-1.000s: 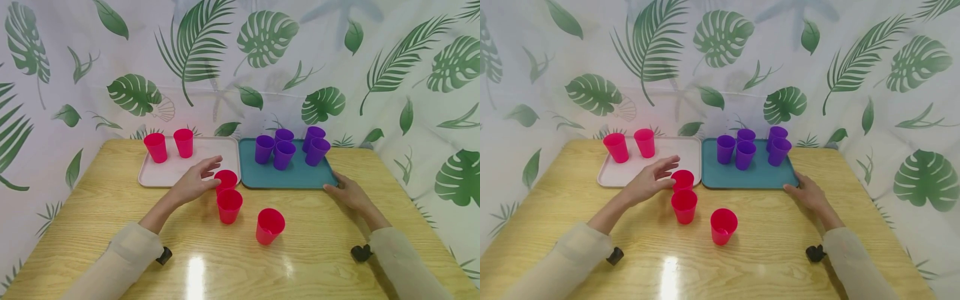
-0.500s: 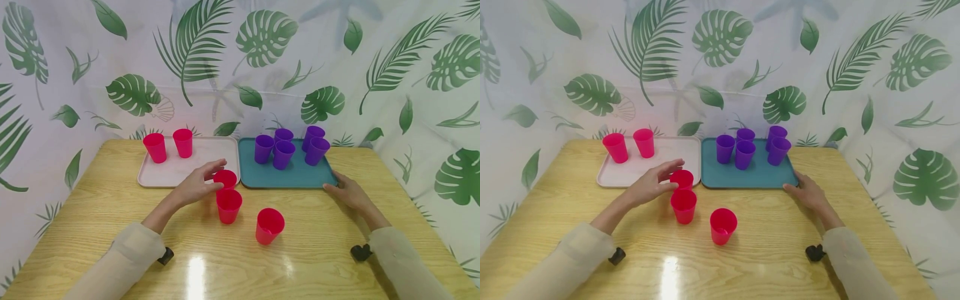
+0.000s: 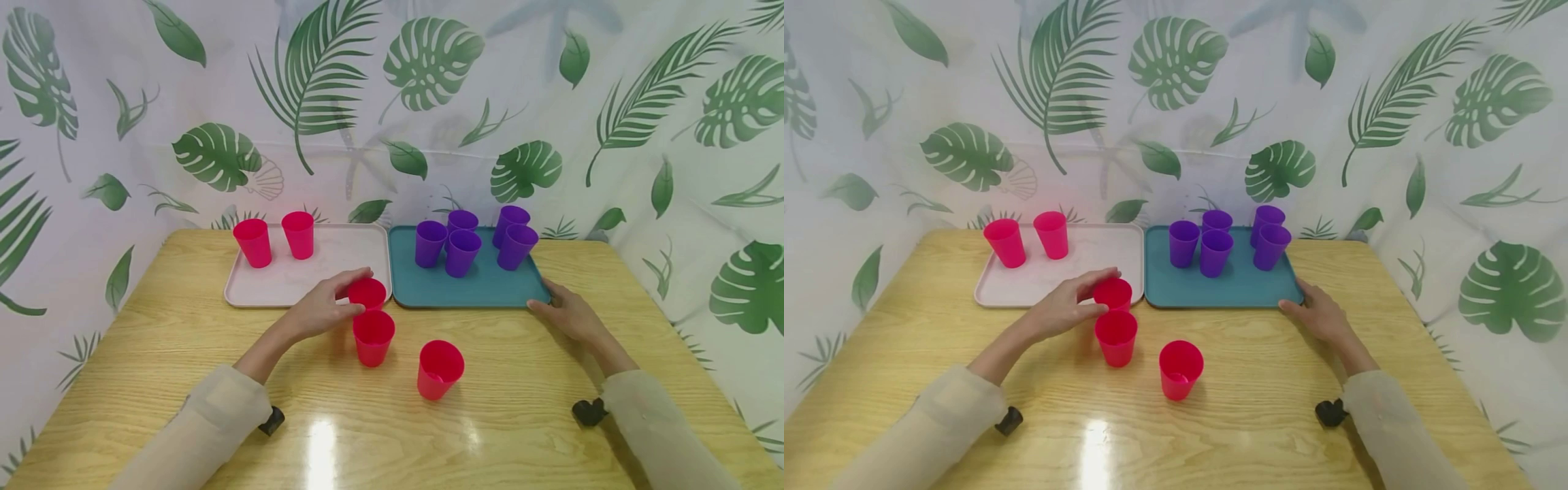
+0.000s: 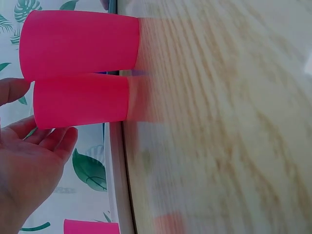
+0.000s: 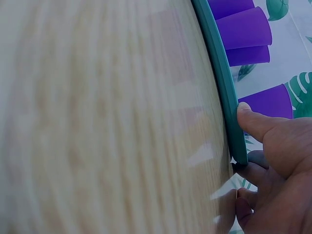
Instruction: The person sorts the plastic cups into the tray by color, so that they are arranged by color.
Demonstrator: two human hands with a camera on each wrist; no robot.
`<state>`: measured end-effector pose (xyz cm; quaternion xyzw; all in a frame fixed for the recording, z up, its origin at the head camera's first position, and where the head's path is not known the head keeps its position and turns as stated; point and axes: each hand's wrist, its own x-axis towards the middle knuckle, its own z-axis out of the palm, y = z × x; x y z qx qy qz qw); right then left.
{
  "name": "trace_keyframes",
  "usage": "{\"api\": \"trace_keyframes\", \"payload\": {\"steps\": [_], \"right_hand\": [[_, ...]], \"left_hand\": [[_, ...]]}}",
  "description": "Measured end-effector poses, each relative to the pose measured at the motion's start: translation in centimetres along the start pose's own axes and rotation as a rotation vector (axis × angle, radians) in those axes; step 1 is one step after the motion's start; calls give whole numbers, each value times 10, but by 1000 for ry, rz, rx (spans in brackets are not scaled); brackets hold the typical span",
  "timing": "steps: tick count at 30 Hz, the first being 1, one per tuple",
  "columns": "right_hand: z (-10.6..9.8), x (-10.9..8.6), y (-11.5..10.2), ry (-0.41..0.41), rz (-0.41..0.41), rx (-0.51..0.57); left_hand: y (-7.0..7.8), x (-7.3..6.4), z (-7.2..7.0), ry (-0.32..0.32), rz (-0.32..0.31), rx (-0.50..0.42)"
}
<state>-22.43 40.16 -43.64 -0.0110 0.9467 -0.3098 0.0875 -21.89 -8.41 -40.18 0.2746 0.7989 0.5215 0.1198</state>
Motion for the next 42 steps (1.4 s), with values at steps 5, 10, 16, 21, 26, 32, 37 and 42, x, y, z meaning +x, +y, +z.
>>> {"api": "trace_keyframes", "payload": {"steps": [5,10,16,21,26,32,37,42], "right_hand": [[0,0,0,-2,1,-4],[0,-1,0,0,-1,5],[0,-1,0,1,3,13],[0,-2,-3,-2,11,16],[0,-2,-4,-6,21,25],[0,-2,-5,-6,22,20],[-1,-3,-5,-6,13,6],[-1,-3,-4,-12,14,5]], "left_hand": [[-1,0,1,-5,-14,-14],[-2,0,1,-20,-36,-32],[-5,1,2,-39,-48,-26],[-6,3,1,-39,-54,-31],[-8,3,1,-21,-54,-37],[-9,4,-1,15,-25,-2],[-2,5,-9,48,12,13],[5,2,-26,95,4,24]]}}
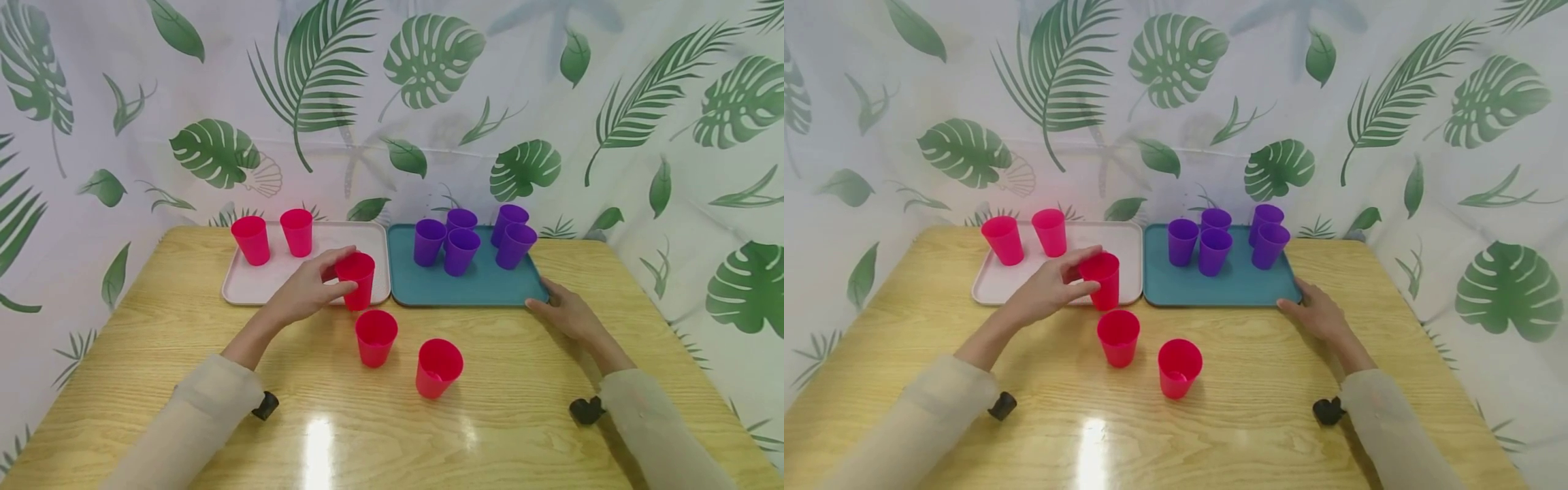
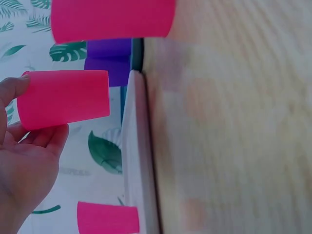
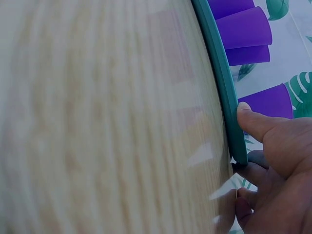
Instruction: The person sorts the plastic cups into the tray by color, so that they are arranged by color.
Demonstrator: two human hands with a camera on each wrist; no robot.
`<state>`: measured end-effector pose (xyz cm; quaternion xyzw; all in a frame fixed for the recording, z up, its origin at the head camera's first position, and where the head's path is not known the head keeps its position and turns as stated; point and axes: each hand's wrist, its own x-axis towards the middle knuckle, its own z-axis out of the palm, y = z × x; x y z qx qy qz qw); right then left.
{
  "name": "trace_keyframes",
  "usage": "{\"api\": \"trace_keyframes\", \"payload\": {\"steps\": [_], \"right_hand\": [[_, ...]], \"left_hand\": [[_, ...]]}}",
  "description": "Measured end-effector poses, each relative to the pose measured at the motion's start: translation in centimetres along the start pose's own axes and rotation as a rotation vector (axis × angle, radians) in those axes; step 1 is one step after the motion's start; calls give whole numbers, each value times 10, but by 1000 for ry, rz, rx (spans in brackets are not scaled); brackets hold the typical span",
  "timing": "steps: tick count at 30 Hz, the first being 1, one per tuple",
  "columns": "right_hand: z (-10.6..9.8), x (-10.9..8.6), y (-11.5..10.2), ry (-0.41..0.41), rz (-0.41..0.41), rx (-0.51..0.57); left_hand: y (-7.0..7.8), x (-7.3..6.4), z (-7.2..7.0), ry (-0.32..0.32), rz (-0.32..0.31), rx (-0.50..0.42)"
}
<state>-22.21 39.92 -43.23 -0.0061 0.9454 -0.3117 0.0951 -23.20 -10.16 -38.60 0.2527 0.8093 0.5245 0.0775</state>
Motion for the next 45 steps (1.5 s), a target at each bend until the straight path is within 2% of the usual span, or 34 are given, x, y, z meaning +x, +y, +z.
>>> {"api": "trace_keyframes", "payload": {"steps": [10,17,22,31,45], "right_hand": [[0,-1,1,3,3,16],[-1,-1,2,-3,7,21],[0,-1,2,4,-7,21],[-1,-2,0,8,-15,15],[1,1,2,1,7,17]], "left_hand": [[2,-5,-39,129,-67,61],[-7,-12,-59,234,-136,108],[-16,-15,-68,279,-166,95],[-33,-20,-78,333,-221,66],[-49,-17,-78,360,-269,103]]}}
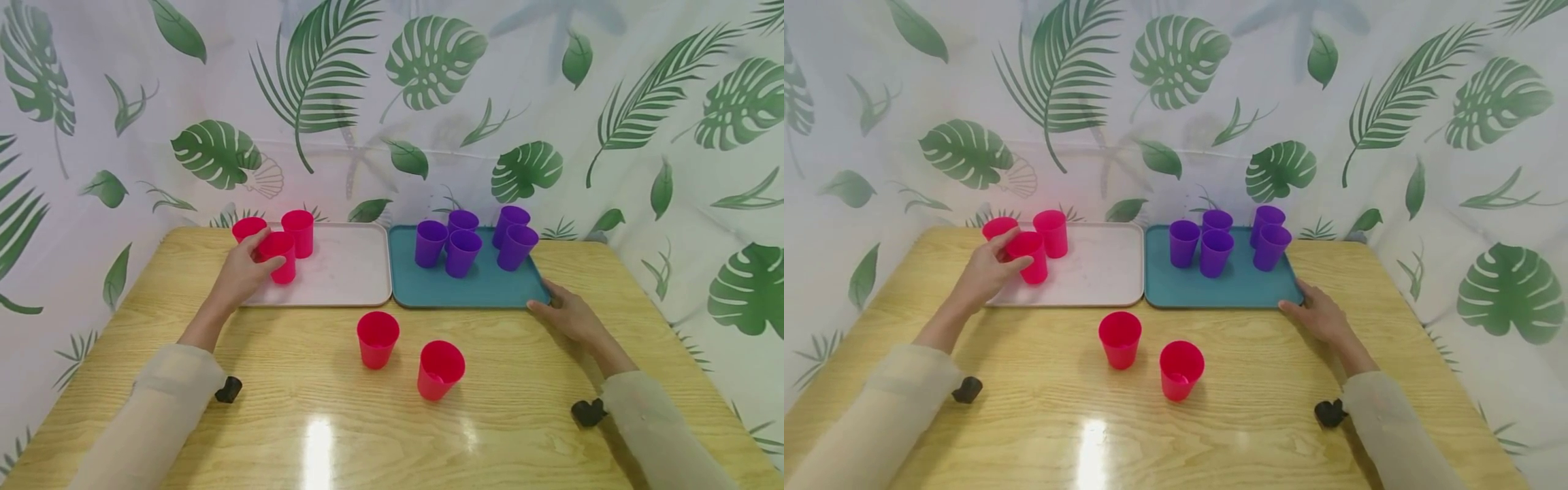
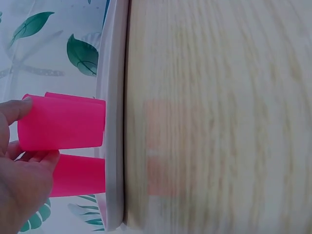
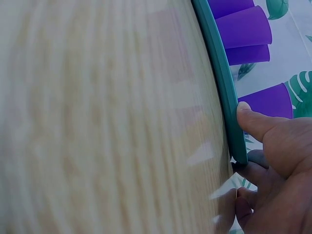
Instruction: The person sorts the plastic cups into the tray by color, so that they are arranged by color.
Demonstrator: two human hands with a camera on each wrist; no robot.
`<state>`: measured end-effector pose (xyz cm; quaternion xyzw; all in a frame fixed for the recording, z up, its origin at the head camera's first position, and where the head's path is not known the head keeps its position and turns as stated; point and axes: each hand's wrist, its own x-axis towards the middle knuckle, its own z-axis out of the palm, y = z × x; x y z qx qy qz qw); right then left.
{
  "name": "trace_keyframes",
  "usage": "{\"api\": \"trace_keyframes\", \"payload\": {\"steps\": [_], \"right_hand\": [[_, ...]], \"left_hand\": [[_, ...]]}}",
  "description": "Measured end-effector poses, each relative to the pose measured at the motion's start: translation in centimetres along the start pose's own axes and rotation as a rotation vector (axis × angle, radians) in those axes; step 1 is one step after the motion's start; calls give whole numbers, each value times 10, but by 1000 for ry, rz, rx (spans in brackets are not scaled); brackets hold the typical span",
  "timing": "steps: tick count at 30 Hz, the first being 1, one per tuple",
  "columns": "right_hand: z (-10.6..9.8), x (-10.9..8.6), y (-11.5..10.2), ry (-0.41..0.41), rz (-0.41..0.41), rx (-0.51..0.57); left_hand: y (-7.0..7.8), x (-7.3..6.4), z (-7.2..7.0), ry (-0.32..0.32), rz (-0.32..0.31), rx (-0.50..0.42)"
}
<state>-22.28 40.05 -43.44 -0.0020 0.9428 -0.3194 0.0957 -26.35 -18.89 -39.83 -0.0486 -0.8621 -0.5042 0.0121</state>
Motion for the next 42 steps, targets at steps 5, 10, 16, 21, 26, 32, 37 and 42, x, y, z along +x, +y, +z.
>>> {"api": "trace_keyframes", "payload": {"steps": [5,10,16,21,26,32,37,42], "right_hand": [[0,0,-1,-1,-3,2],[-1,-2,-4,-3,-3,4],[-1,-3,-4,-1,-5,10],[0,-2,-4,0,-2,7],[-1,-2,-3,-2,0,2],[-1,-1,-2,-1,-5,5],[0,0,-1,-4,0,1],[1,0,-1,-1,-8,-5]], "left_hand": [[-4,1,3,14,5,1],[-9,2,8,23,23,3],[-10,2,9,41,14,1],[-11,1,11,43,12,-15],[-11,0,11,36,20,-27],[-10,-7,9,32,18,-66],[-8,-18,5,63,7,-105],[-4,-32,0,110,50,-157]]}}
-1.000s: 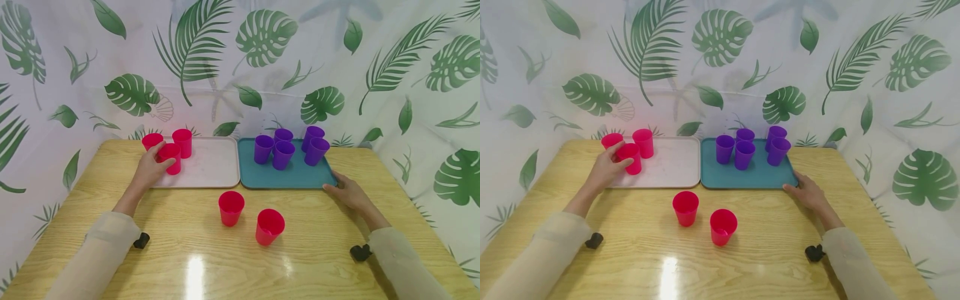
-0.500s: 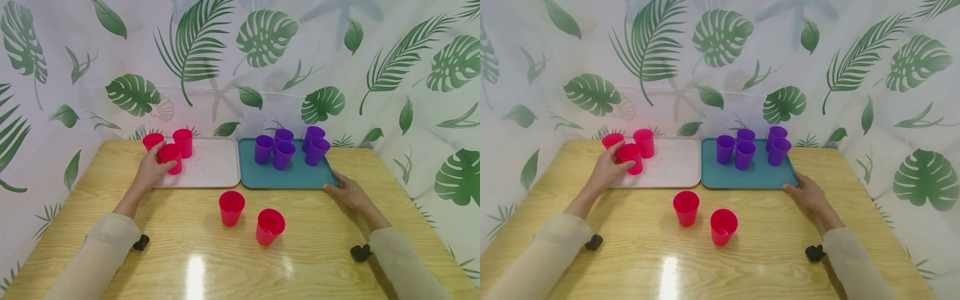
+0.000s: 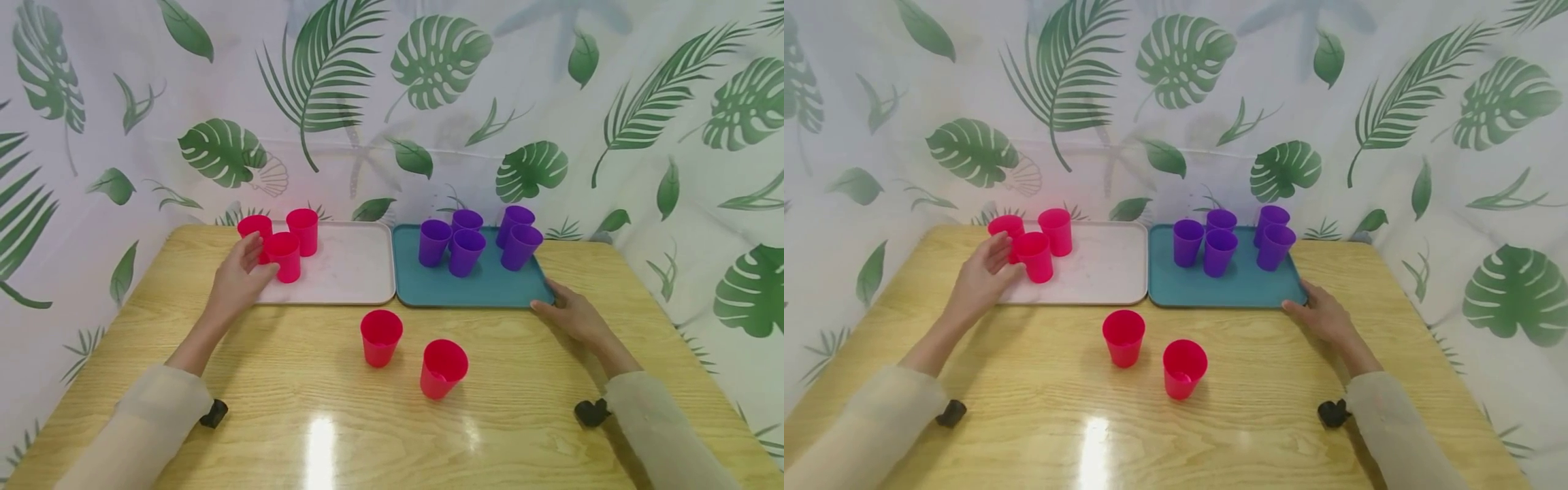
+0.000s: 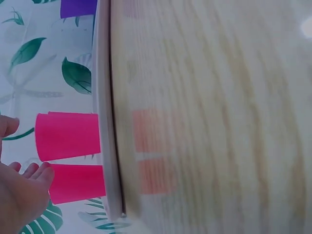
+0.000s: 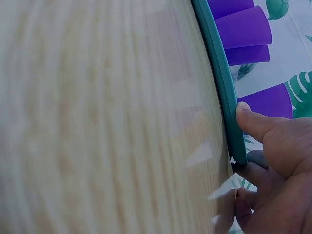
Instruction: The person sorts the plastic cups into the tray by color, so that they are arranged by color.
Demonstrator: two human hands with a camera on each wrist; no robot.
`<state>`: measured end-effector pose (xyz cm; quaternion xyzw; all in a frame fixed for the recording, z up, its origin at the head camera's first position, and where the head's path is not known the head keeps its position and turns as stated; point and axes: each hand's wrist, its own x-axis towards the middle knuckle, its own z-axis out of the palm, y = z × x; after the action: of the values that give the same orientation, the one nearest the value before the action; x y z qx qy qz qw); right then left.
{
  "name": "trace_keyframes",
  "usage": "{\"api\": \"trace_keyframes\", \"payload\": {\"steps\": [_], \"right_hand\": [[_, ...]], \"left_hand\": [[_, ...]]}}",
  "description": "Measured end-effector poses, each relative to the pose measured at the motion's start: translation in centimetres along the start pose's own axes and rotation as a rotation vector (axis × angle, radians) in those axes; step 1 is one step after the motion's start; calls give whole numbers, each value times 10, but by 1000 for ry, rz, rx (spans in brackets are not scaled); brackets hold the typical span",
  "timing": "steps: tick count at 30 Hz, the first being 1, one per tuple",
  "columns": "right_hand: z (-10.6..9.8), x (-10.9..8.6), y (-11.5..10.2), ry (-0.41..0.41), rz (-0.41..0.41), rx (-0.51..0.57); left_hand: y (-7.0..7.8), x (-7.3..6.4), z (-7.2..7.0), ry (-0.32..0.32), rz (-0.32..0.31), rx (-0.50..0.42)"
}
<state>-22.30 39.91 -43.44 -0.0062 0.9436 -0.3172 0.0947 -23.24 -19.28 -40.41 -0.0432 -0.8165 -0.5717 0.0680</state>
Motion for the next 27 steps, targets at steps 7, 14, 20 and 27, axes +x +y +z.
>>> {"api": "trace_keyframes", "payload": {"steps": [7,14,20,27], "right_hand": [[1,0,3,0,-1,14],[1,0,2,5,4,40],[0,-2,0,6,1,30],[-1,-1,0,6,-7,32]], "left_hand": [[17,-14,0,42,85,-55],[34,-25,2,3,145,-58],[42,-39,16,-127,168,-55],[47,-55,34,-241,218,-95]]}}
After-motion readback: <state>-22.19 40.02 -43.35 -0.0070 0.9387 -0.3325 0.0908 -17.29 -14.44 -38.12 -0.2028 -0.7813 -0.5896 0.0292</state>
